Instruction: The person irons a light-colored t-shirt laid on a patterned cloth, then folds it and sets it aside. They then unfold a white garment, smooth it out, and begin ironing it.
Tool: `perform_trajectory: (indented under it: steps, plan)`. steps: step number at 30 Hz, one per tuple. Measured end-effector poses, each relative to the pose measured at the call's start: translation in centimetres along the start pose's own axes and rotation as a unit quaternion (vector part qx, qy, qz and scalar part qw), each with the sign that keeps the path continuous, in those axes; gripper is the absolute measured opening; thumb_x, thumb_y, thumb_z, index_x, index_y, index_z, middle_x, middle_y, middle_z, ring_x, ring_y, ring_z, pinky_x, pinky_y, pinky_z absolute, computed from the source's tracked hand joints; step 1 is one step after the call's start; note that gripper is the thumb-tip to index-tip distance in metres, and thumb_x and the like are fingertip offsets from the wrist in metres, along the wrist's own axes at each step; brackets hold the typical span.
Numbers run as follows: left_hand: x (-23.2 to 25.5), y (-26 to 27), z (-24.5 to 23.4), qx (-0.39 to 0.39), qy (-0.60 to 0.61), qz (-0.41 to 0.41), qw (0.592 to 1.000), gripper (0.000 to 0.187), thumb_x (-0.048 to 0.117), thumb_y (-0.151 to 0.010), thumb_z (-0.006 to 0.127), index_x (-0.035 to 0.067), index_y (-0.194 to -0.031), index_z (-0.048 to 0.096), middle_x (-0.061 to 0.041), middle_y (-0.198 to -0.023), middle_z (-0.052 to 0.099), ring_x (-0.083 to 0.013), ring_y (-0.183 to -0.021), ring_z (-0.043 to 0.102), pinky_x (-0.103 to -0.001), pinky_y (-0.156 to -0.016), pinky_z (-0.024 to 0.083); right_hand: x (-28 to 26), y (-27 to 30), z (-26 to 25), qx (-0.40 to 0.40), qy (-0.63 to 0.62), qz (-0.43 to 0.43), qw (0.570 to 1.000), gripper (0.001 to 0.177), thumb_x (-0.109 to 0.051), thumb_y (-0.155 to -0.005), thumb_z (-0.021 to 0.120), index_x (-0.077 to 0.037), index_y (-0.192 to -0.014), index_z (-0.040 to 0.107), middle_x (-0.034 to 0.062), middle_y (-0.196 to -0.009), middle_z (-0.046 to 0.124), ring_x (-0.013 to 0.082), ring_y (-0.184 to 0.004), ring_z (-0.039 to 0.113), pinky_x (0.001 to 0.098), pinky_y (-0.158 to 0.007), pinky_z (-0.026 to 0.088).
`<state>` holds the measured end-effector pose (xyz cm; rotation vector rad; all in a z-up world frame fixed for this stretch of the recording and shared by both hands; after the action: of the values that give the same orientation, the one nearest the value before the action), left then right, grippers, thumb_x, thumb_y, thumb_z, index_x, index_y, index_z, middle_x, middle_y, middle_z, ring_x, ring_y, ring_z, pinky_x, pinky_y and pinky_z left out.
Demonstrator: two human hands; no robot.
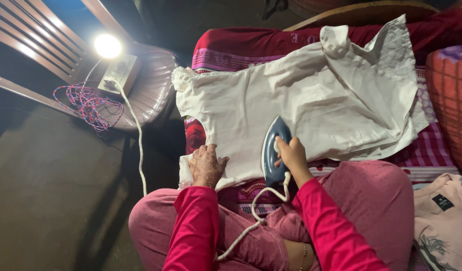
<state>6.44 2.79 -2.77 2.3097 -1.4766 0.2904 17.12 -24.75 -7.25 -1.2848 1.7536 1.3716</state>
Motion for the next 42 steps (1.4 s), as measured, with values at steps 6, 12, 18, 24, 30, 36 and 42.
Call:
perform_trajectory:
  steps: [6, 12, 18, 24, 30, 36, 42]
  plan:
    - [0.7, -0.5, -0.4, -0.013, 0.010, 0.000, 1.000, 0.060, 0.042, -0.081, 0.081, 0.015, -0.131, 0.062, -0.010, -0.127, 0.062, -0.0318, -0.123, 0.055, -0.048, -0.098, 0.045, -3.2, -6.5, 0.9, 0.021, 0.026, -0.025, 0.999, 0.048, -0.036, -0.093, 0.068, 0.009, -0.088, 0.052, 0.0171, -0.066, 0.062, 0.0285, -0.044, 0.065, 0.0402, -0.039, 0.053]
    - [1.1, -0.9, -0.6, -0.007, 0.034, 0.011, 0.999, 0.059, 0.041, -0.080, 0.081, 0.013, -0.130, 0.063, -0.010, -0.127, 0.063, -0.0322, -0.122, 0.055, -0.048, -0.096, 0.046, -6.9, -13.7, 1.7, 0.034, 0.044, -0.048, 0.997, 0.048, -0.036, -0.096, 0.067, 0.008, -0.086, 0.052, 0.0171, -0.063, 0.061, 0.0272, -0.044, 0.065, 0.0410, -0.039, 0.053]
    - [1.3, -1.5, -0.3, -0.005, 0.041, 0.012, 0.999, 0.059, 0.040, -0.081, 0.081, 0.013, -0.130, 0.062, -0.010, -0.127, 0.063, -0.0330, -0.121, 0.055, -0.050, -0.095, 0.045, -10.0, -17.9, 1.5, 0.028, 0.076, -0.009, 0.997, 0.046, -0.034, -0.098, 0.065, 0.011, -0.092, 0.056, 0.0170, -0.066, 0.063, 0.0272, -0.049, 0.068, 0.0418, -0.042, 0.057]
    - [1.2, -1.7, 0.0, -0.005, 0.040, 0.009, 0.999, 0.061, 0.041, -0.080, 0.081, 0.014, -0.131, 0.062, -0.009, -0.128, 0.062, -0.0328, -0.123, 0.054, -0.052, -0.095, 0.045, -9.7, -18.4, 1.0, -0.012, 0.152, -0.004, 0.988, 0.049, -0.036, -0.097, 0.062, 0.012, -0.098, 0.057, 0.0192, -0.070, 0.067, 0.0283, -0.053, 0.070, 0.0433, -0.047, 0.059]
    - [0.7, -1.4, 0.0, 0.000, 0.039, -0.002, 0.999, 0.061, 0.042, -0.080, 0.082, 0.015, -0.131, 0.063, -0.009, -0.128, 0.062, -0.0324, -0.125, 0.054, -0.053, -0.096, 0.044, -6.7, -16.2, 0.2, -0.029, 0.275, -0.036, 0.960, 0.061, -0.045, -0.097, 0.062, 0.016, -0.103, 0.058, 0.0242, -0.075, 0.071, 0.0303, -0.055, 0.072, 0.0418, -0.053, 0.059]
    - [0.3, -1.0, 0.4, -0.016, 0.016, -0.012, 1.000, 0.062, 0.045, -0.080, 0.081, 0.016, -0.132, 0.062, -0.009, -0.129, 0.062, -0.0326, -0.126, 0.053, -0.053, -0.098, 0.044, -3.9, -10.5, -0.3, -0.041, 0.287, -0.034, 0.956, 0.063, -0.046, -0.098, 0.061, 0.016, -0.104, 0.058, 0.0240, -0.075, 0.071, 0.0303, -0.053, 0.072, 0.0400, -0.053, 0.059]
    - [-0.1, -0.1, 0.1, -0.006, -0.006, -0.009, 1.000, 0.063, 0.047, -0.079, 0.081, 0.017, -0.132, 0.063, -0.009, -0.128, 0.063, -0.0322, -0.125, 0.055, -0.050, -0.100, 0.044, -2.8, -3.6, -0.7, -0.059, 0.264, -0.018, 0.963, 0.057, -0.044, -0.095, 0.062, 0.011, -0.108, 0.057, 0.0207, -0.077, 0.072, 0.0284, -0.051, 0.070, 0.0402, -0.050, 0.058]
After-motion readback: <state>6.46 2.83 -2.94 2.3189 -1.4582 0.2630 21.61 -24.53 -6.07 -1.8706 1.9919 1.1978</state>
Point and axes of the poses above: each hand's wrist, its own y-axis away from the middle knuckle, its own z-axis out of the palm, x = y × z, the point moved 7 cm from there along -y, towards the middle knuckle
